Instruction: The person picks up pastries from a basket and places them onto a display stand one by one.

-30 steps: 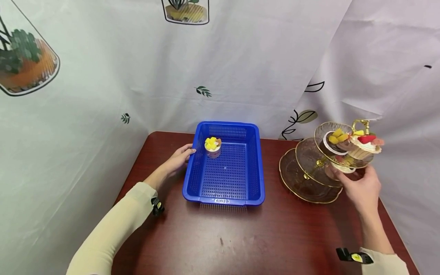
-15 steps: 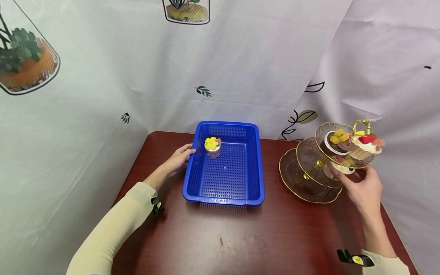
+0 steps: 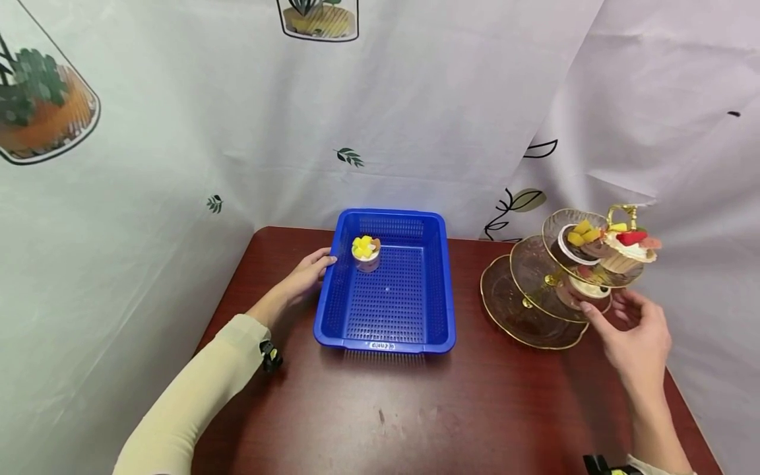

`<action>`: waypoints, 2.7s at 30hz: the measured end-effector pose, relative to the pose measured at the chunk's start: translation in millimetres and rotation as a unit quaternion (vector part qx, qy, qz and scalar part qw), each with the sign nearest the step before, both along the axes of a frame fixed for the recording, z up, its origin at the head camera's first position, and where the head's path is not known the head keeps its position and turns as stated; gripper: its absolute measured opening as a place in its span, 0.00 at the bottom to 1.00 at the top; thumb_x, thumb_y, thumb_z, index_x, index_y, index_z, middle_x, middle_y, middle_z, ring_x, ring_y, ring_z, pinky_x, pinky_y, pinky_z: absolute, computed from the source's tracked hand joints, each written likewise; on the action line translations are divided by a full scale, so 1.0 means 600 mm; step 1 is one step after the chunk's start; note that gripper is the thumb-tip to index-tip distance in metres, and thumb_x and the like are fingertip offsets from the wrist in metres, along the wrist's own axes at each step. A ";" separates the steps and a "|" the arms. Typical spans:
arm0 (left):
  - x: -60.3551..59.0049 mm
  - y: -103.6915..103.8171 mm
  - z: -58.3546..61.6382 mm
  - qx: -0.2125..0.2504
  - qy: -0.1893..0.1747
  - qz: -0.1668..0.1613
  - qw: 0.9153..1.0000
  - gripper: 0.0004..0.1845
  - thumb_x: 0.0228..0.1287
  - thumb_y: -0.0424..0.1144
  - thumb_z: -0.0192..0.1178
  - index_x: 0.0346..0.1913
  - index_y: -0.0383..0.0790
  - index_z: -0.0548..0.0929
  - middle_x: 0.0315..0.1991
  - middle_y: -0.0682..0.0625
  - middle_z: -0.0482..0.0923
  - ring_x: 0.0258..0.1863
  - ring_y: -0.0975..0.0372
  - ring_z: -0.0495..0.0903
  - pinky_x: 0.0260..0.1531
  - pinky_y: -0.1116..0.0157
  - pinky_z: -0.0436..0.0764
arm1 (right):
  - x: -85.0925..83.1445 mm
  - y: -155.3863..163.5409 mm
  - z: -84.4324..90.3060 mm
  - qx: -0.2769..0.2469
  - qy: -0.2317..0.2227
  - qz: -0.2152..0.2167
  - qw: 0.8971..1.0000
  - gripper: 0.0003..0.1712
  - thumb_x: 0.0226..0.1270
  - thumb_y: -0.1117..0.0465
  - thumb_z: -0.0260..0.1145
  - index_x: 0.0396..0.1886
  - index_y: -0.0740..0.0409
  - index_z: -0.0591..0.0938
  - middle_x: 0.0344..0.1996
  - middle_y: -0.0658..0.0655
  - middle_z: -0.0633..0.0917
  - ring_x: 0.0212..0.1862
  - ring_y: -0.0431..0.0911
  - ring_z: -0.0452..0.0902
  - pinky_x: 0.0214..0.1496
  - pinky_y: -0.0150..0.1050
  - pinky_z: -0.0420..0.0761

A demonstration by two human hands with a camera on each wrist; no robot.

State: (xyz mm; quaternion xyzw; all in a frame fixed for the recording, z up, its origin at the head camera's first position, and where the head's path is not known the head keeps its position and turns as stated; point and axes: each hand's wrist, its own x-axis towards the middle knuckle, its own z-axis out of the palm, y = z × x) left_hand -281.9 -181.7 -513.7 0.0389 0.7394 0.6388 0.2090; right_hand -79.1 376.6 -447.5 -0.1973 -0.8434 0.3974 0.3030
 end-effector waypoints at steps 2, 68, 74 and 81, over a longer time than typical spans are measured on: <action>0.001 0.001 0.000 0.001 -0.002 0.001 1.000 0.29 0.84 0.51 0.52 0.79 0.44 0.65 0.71 0.38 0.74 0.67 0.43 0.77 0.66 0.42 0.76 | 0.005 -0.010 0.001 -0.003 0.019 0.000 1.000 0.36 0.58 0.60 0.83 0.65 0.65 0.81 0.45 0.33 0.76 0.43 0.24 0.75 0.48 0.16 0.72; 0.000 0.003 0.005 0.033 0.005 0.000 0.999 0.27 0.85 0.45 0.49 0.79 0.39 0.64 0.68 0.32 0.75 0.57 0.47 0.83 0.50 0.55 0.86 | -0.267 -0.384 0.004 -0.013 0.003 0.410 0.912 0.40 0.65 0.56 0.80 0.71 0.67 0.75 0.62 0.64 0.81 0.64 0.55 0.79 0.70 0.48 0.77; 0.001 0.003 0.010 0.037 0.000 -0.003 0.999 0.28 0.85 0.46 0.50 0.80 0.40 0.64 0.68 0.32 0.75 0.59 0.45 0.82 0.51 0.53 0.86 | -0.299 -0.410 0.005 -0.016 -0.015 0.414 0.910 0.40 0.66 0.55 0.79 0.71 0.68 0.74 0.62 0.64 0.81 0.64 0.55 0.78 0.70 0.47 0.77; 0.006 0.005 0.009 0.034 0.002 -0.005 0.999 0.28 0.86 0.46 0.49 0.80 0.40 0.63 0.68 0.32 0.75 0.58 0.47 0.83 0.53 0.52 0.86 | -0.340 -0.437 -0.002 -0.022 -0.054 0.429 0.902 0.42 0.68 0.51 0.78 0.74 0.67 0.73 0.64 0.64 0.81 0.65 0.55 0.77 0.70 0.46 0.76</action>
